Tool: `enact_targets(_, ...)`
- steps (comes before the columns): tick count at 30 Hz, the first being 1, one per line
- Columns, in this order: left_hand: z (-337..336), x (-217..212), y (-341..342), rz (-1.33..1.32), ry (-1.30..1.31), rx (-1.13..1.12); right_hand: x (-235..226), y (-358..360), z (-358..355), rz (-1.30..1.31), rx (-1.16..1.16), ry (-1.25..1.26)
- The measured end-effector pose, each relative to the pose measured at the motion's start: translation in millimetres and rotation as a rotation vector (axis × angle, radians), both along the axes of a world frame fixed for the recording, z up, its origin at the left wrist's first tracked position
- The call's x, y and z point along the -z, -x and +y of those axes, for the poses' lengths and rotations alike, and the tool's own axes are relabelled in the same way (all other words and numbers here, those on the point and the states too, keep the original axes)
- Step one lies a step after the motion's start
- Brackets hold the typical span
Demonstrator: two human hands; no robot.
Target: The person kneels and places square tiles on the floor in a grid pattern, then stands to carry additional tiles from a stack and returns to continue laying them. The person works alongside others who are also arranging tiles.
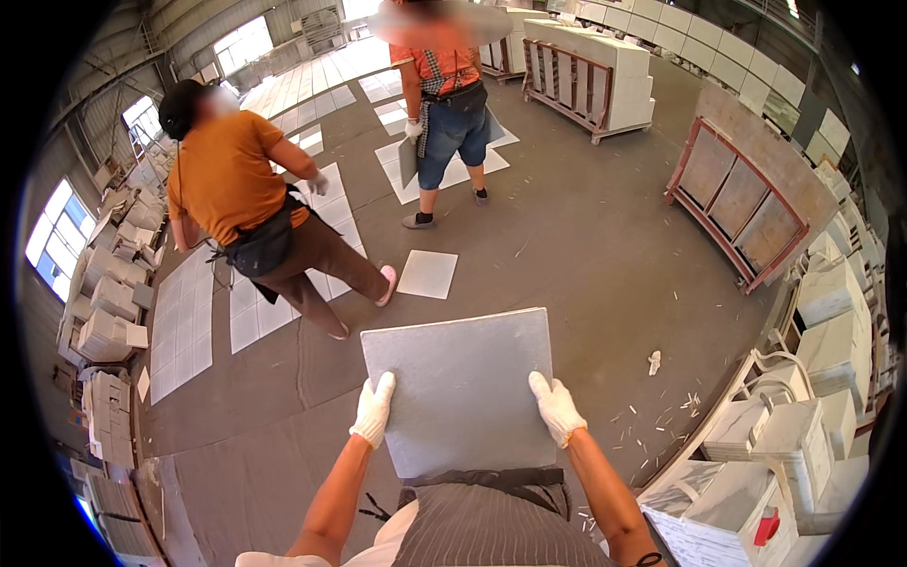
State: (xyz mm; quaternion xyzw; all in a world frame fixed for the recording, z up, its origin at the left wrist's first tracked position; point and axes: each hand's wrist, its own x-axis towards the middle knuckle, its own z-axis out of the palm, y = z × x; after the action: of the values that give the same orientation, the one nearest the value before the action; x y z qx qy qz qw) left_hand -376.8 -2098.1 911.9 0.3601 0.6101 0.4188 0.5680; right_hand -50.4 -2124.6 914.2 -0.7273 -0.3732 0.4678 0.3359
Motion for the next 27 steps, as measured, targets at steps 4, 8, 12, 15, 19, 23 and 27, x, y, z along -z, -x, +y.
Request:
enact_targets(4,32,-3,-23,0.088,-0.015,-0.097,-2,-22,47,0.058,-0.033,0.025)
enact_targets(8,83,12,-51,0.070,-0.034,-0.149,-10,-48,100,0.030,-0.054,0.038)
enact_targets(12,155,37,-79,0.066,0.003,-0.148,-3,-80,167,-0.013,-0.040,0.033)
enact_targets(15,218,52,-104,0.019,-0.048,-0.142,12,-106,224,0.016,-0.007,0.010)
enact_targets(19,302,40,-129,0.046,0.078,-0.092,13,-123,297,0.027,0.061,0.091)
enact_targets(23,371,30,-146,0.093,0.160,-0.052,11,-141,367,0.041,0.063,0.150)
enact_targets(27,418,39,-154,0.093,0.211,-0.082,26,-153,419,0.100,0.047,0.189)
